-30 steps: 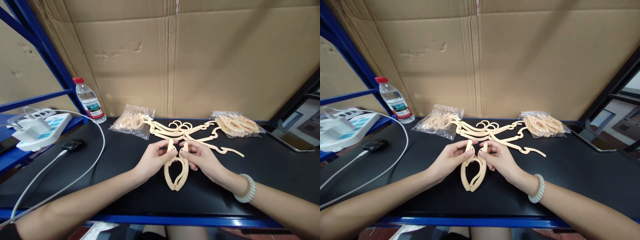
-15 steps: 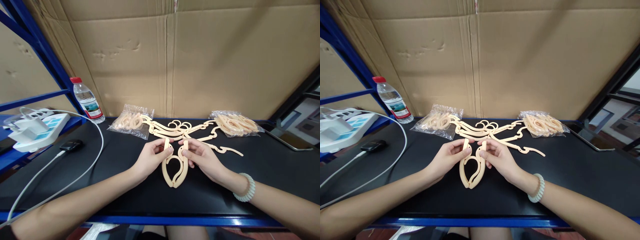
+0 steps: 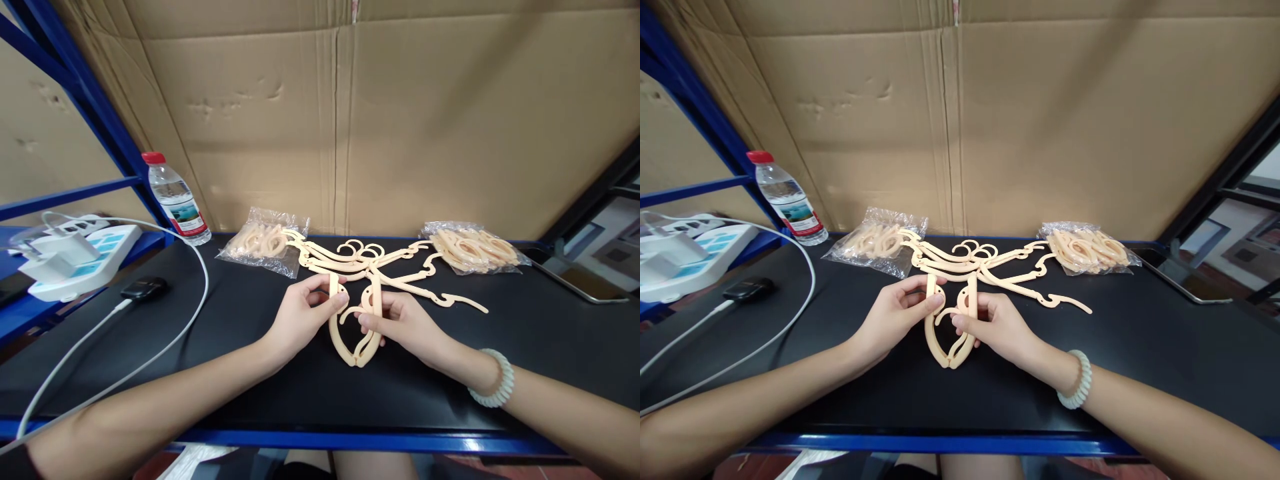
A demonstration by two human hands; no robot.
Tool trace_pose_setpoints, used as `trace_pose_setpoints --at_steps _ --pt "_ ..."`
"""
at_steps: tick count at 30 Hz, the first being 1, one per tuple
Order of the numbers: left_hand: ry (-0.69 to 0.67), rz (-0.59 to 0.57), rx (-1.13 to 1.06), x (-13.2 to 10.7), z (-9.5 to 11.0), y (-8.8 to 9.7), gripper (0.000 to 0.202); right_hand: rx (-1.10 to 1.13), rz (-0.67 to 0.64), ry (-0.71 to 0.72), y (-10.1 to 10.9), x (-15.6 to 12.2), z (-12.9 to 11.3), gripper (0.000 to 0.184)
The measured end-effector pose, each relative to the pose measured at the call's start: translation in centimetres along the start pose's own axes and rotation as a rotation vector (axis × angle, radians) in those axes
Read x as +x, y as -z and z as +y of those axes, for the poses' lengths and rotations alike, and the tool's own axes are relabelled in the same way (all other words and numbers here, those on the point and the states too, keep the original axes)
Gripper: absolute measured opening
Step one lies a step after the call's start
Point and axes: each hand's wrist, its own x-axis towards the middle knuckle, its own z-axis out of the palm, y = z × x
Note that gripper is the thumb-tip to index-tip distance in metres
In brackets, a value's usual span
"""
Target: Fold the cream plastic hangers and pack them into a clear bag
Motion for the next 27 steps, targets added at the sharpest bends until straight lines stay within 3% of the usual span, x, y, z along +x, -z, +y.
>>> trace_pose_setpoints --at_steps 5,10,14,21,27 --pt "-0.035 -0.083 0.062 -0.13 0.16 -0.12 0.039 0.037 0.016 -0.011 -0.14 -0.01 -0.22 0.032" --pt "-0.174 -0.168 0.179 -0.46 0.74 -0.09 0.03 -0.029 0.082 -0.022 -0.14 -0.06 -0.31 0.032" --pt "-0.151 -0.22 0.205 -0.37 0.82 0.02 0.031 -0.097 0.12 -0.031 0.2 -0.1 -0.18 0.032" --pt "-0.074 -0.211 0.199 -0.61 0.75 -0.5 0.027 -0.056 -0.104 0.005 0.04 -0.17 -0.3 0.035" --pt "-0.014 -0.189 0.084 -0.51 0.8 -0.59 0.022 0.141 -0.122 -0.055 -0.29 -0.19 -0.31 0.045"
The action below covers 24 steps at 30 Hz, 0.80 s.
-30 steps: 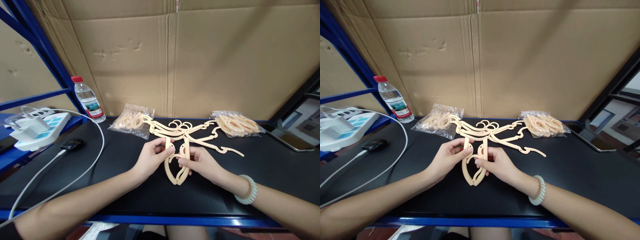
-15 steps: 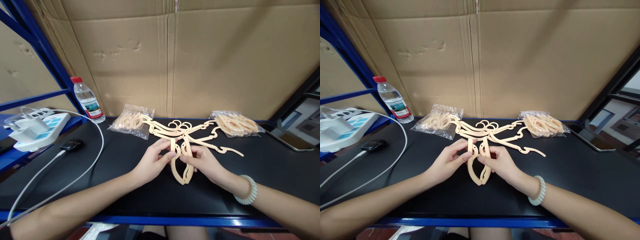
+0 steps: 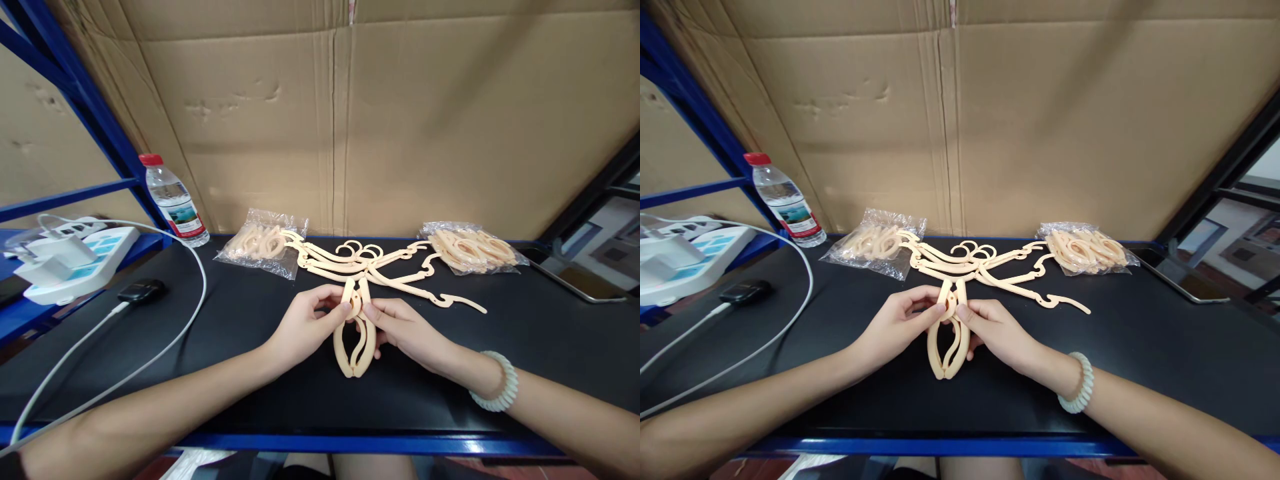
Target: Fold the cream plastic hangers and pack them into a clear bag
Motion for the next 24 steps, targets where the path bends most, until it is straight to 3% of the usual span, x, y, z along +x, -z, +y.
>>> trace_pose_setpoints --at_steps 7,15,20,24 --pt "0.029 -0.073 -0.024 0.7 -0.2 0.5 0.02 0.008 -0.02 -0.011 0.1 0.0 0.0 0.039" --pt "0.19 -0.14 -0.039 0.7 0.1 0.2 0.034 -0.083 0.036 -0.075 0.5 0.5 0.4 0.041" --pt "0.194 -0.087 0.143 1.3 0.2 0.9 0.029 -0.163 0.15 -0.055 1.2 0.8 -0.1 0.047" --pt "0.232 -0.089 0.302 2.1 0.4 3.1 0.025 -0.194 0.211 -0.014 1.8 0.7 -0.6 0.046"
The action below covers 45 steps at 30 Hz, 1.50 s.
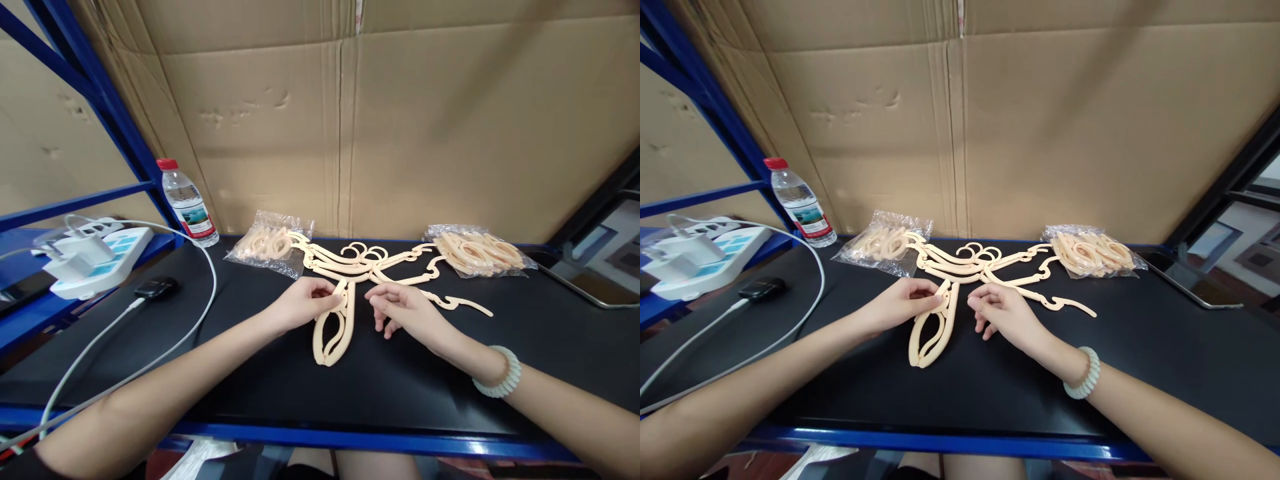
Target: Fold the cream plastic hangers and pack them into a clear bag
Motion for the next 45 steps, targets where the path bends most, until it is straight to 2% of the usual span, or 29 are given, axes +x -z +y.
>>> trace_pose_setpoints --at_steps 7,13,17,20,25,28,34,45 --pt "0.141 -0.119 0.21 0.5 -0.8 5.1 0.023 -0.086 0.043 0.056 0.8 0.2 -0.1 0.044" --pt "0.194 -0.027 0.296 0.7 -1.2 6.4 0.025 -0.107 0.045 0.088 1.2 0.3 -0.1 0.045" --pt "0.181 0.086 0.42 0.9 -1.3 6.2 0.023 -0.123 0.118 0.158 2.2 0.3 -1.0 0.045" --pt "0.119 0.152 0.551 0.8 -1.2 5.7 0.026 -0.139 0.211 0.24 3.8 0.4 -2.1 0.043" --pt "0.001 0.251 0.749 0.0 -0.8 4.2 0.046 -0.149 0.412 0.357 6.8 0.8 -3.2 0.036" --pt "-0.037 0.269 0.826 -0.6 -0.6 2.9 0.057 -0.147 0.473 0.365 7.7 1.0 -3.3 0.034" --pt "-0.06 0.247 0.909 -0.6 -0.8 1.9 0.035 -0.172 0.475 0.375 8.0 0.9 -3.3 0.029" --pt "-0.104 0.383 0.865 0.3 -1.7 1.7 0.032 -0.238 0.644 0.384 9.5 0.4 -4.7 0.019"
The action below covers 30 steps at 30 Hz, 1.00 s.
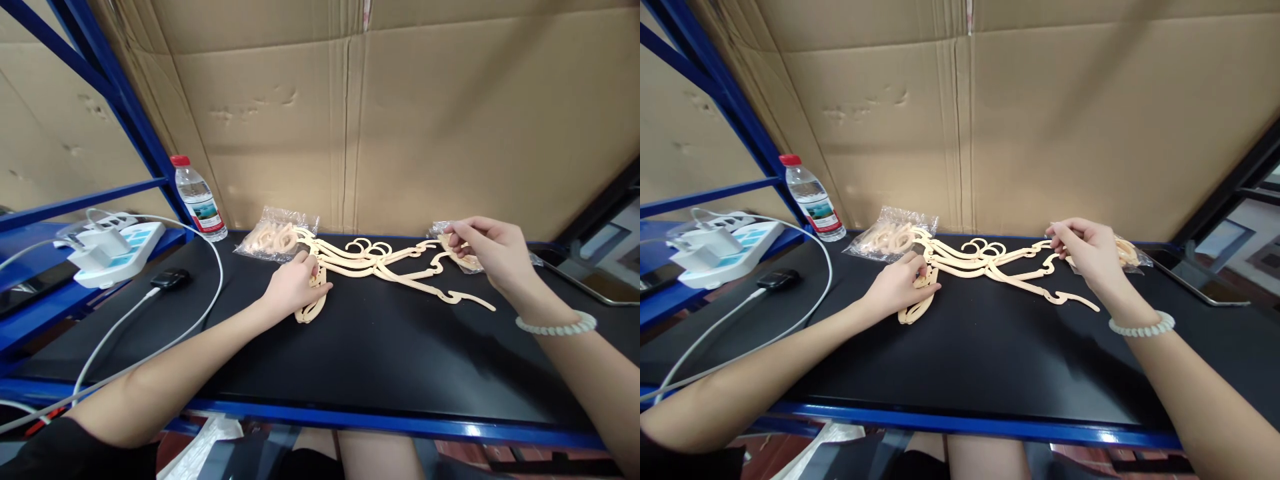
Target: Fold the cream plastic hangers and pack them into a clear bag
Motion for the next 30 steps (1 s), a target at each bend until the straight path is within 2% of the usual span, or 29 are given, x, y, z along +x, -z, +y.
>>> trace_pose_setpoints --at_steps 3,6,8,10,12,14,17,21,26,30 --pt "0.005 0.032 -0.025 0.1 -0.2 0.2 0.033 -0.06 -0.011 -0.002 0.3 0.3 -0.1 0.022" --pt "-0.004 0.076 -0.066 0.2 -0.2 0.9 0.031 -0.157 -0.078 0.01 1.2 0.5 -0.1 0.025" --pt "-0.063 0.11 -0.175 -0.1 0.3 1.5 0.024 -0.293 -0.208 0.081 2.2 0.7 0.1 0.029" --pt "-0.166 0.102 -0.428 -1.0 1.6 1.7 0.018 -0.439 -0.395 0.179 3.3 0.7 0.5 0.031" --pt "-0.224 -0.066 -0.64 -2.5 3.2 1.5 0.015 -0.523 -0.54 0.224 4.3 0.6 1.1 0.031" --pt "-0.283 -0.276 -0.755 -4.0 4.6 1.2 0.013 -0.582 -0.593 0.192 5.2 0.3 1.8 0.03" --pt "-0.341 -0.422 -0.782 -5.4 5.7 0.6 0.007 -0.633 -0.61 0.114 5.7 -0.2 2.9 0.03" --pt "-0.302 -0.453 -0.756 -5.3 5.6 0.1 0.006 -0.605 -0.633 0.088 4.7 -0.9 3.8 0.029" --pt "-0.294 -0.464 -0.733 -4.8 5.6 -0.3 0.006 -0.575 -0.681 0.163 2.4 -1.8 4.1 0.028" --pt "-0.3 -0.475 -0.733 -4.9 5.7 -0.3 0.006 -0.592 -0.687 0.194 1.6 -2.0 4.4 0.026"
